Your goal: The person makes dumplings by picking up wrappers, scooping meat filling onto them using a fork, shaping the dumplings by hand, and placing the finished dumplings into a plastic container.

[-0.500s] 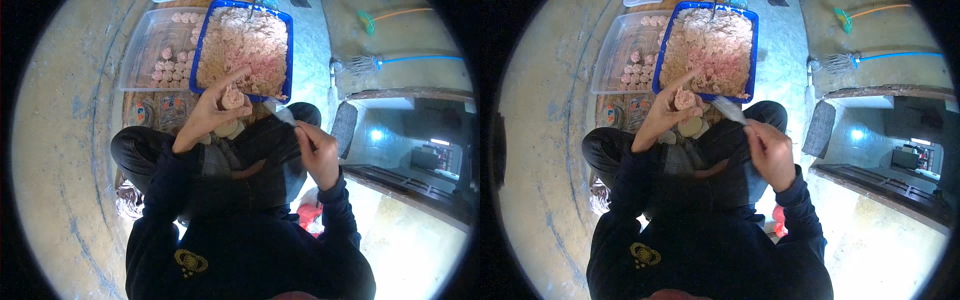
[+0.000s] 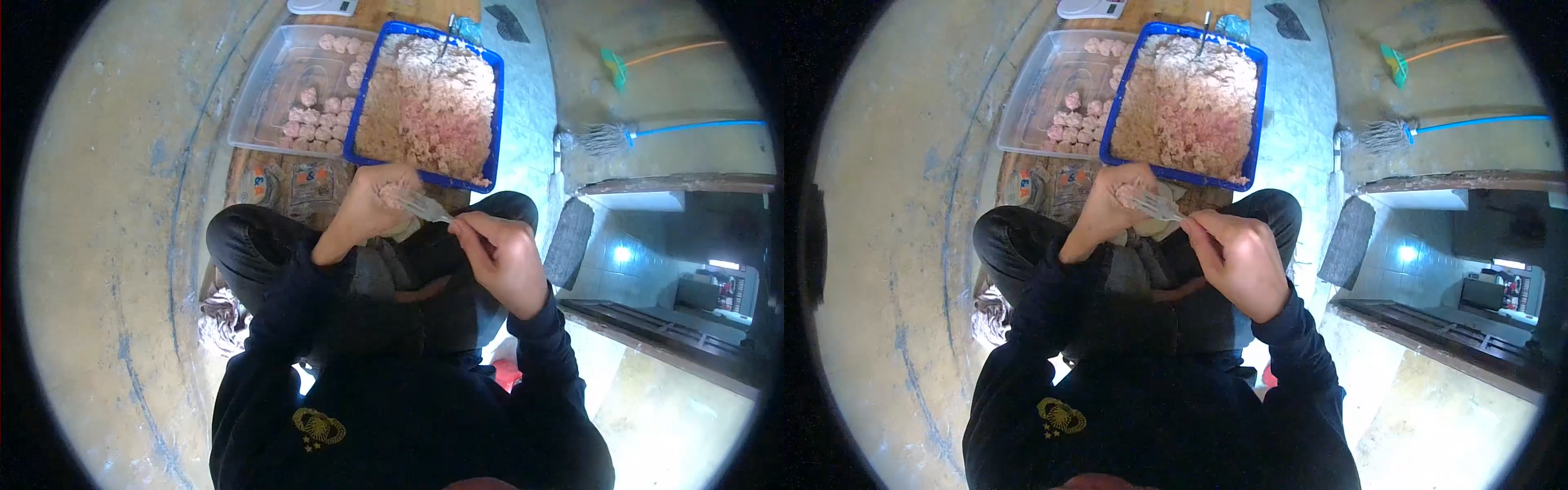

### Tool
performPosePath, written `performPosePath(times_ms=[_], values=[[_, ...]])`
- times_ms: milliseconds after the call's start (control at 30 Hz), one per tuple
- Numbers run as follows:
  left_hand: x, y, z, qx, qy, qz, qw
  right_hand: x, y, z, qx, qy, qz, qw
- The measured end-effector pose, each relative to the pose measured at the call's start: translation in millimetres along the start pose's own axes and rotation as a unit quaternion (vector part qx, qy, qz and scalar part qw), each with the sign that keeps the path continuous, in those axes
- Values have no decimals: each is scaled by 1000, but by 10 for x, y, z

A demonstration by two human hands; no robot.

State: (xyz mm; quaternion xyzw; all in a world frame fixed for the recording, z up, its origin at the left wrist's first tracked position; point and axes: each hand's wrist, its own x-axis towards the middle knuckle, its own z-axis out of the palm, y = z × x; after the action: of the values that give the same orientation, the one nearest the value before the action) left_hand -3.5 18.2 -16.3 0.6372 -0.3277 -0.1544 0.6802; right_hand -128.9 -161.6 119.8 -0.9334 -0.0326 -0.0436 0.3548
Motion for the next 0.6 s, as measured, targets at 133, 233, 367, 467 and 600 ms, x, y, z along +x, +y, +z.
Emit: performPosePath(times_ms=[133, 233, 367, 467, 600], values=[[66, 303, 128, -188, 48, -47, 980, 54, 35, 186, -2, 15, -15, 1000], [73, 225, 7, -30, 38, -38, 998, 85, -71, 129, 11, 40, 9, 999], [44, 299, 11, -35, 12, -19, 999, 19, -34, 105, 31, 63, 40, 997], [78, 373, 33, -61, 38, 5, 997, -23, -39, 3, 110, 103, 90, 984], [89, 227, -3, -15, 14, 28, 999, -50, 110, 300, 67, 69, 7, 995]])
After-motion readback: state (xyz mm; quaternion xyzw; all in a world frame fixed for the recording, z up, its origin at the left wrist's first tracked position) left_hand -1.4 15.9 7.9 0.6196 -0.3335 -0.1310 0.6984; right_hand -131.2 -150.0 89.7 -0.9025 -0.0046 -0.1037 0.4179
